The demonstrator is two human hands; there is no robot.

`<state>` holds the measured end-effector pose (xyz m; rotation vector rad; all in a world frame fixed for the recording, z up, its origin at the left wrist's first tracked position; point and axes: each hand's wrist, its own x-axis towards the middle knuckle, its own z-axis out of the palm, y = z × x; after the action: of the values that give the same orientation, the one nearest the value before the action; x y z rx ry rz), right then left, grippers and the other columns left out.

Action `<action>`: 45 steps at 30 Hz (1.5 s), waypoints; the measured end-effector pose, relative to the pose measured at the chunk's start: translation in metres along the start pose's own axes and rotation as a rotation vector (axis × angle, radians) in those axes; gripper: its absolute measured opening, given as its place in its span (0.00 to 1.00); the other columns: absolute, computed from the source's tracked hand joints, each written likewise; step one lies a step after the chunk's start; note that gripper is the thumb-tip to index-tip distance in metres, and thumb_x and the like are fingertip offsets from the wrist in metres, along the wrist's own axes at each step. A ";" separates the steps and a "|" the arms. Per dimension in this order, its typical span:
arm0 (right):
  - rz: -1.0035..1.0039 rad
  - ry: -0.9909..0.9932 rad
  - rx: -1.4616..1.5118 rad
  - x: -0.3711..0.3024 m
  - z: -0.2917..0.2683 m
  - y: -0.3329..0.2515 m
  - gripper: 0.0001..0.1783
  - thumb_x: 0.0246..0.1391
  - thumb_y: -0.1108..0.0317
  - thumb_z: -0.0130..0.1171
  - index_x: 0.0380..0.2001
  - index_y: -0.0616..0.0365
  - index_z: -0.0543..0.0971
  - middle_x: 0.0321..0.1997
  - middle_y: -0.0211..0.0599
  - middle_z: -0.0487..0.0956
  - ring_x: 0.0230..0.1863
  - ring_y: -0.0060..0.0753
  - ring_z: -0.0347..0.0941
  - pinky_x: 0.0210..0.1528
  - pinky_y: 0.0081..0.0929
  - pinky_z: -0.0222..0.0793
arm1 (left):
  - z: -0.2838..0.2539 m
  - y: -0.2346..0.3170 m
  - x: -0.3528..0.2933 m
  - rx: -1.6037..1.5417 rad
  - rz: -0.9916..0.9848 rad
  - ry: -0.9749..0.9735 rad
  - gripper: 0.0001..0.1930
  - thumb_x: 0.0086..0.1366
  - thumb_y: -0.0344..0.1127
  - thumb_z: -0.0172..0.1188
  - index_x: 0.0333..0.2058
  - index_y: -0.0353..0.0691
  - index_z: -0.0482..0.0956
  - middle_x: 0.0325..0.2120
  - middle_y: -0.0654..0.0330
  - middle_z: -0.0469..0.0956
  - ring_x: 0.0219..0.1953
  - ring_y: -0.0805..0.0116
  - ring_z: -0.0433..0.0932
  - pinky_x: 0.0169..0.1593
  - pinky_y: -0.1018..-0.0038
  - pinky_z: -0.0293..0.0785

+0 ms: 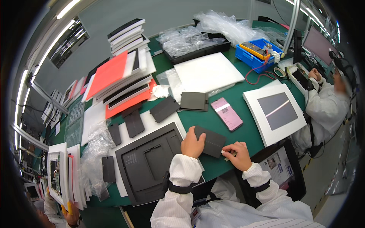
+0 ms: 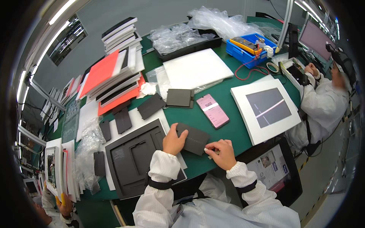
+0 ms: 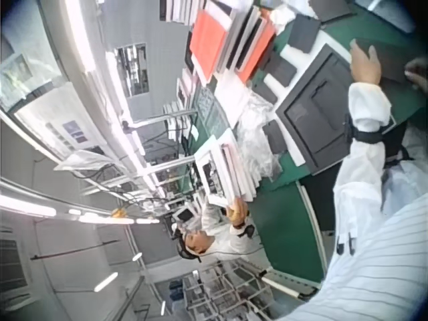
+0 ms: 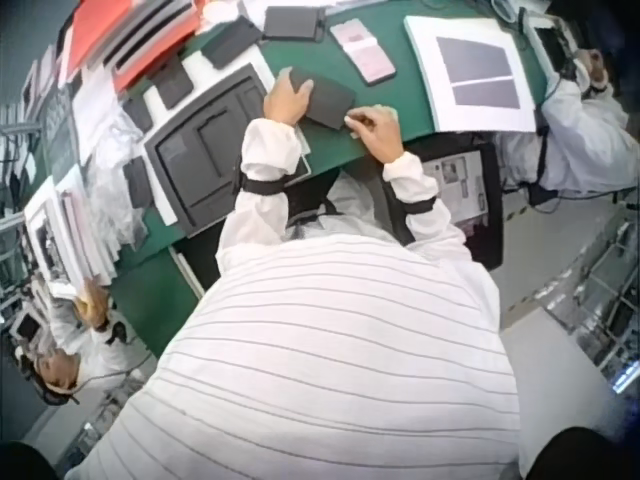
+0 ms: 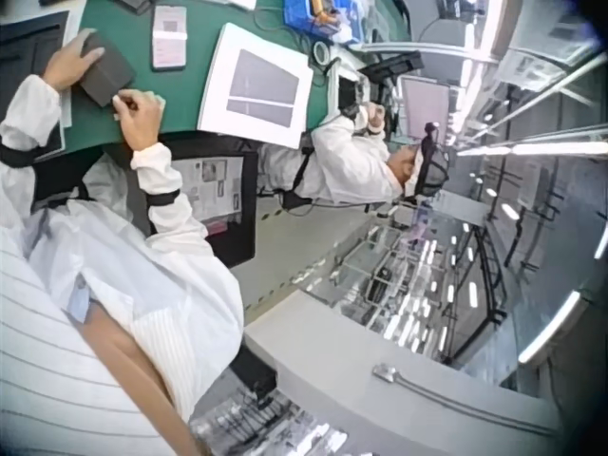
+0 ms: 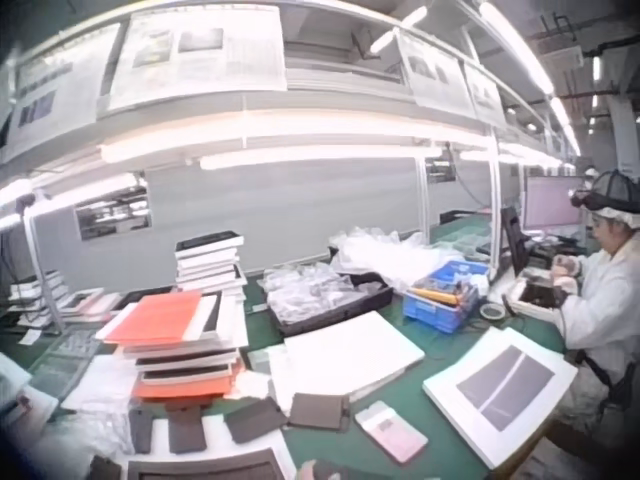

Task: The person is assembling and testing large display or tablet components, including connecting ribbon cables and fitting the screen into a frame.

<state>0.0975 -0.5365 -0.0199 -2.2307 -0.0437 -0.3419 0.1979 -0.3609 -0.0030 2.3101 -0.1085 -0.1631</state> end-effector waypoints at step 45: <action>0.042 -0.102 0.068 0.004 -0.009 0.000 0.10 0.46 0.68 0.59 0.35 0.52 0.81 0.30 0.23 0.77 0.28 0.21 0.67 0.48 0.27 0.51 | -0.117 -0.029 -0.035 -1.186 -0.139 0.177 0.21 0.56 0.29 0.61 0.48 0.31 0.67 0.33 0.57 0.77 0.30 0.73 0.78 0.31 0.80 0.77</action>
<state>0.0994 -0.5435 -0.0131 -2.1771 -0.0613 -0.2007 0.1824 -0.2518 0.0574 1.1361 0.1983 -0.0576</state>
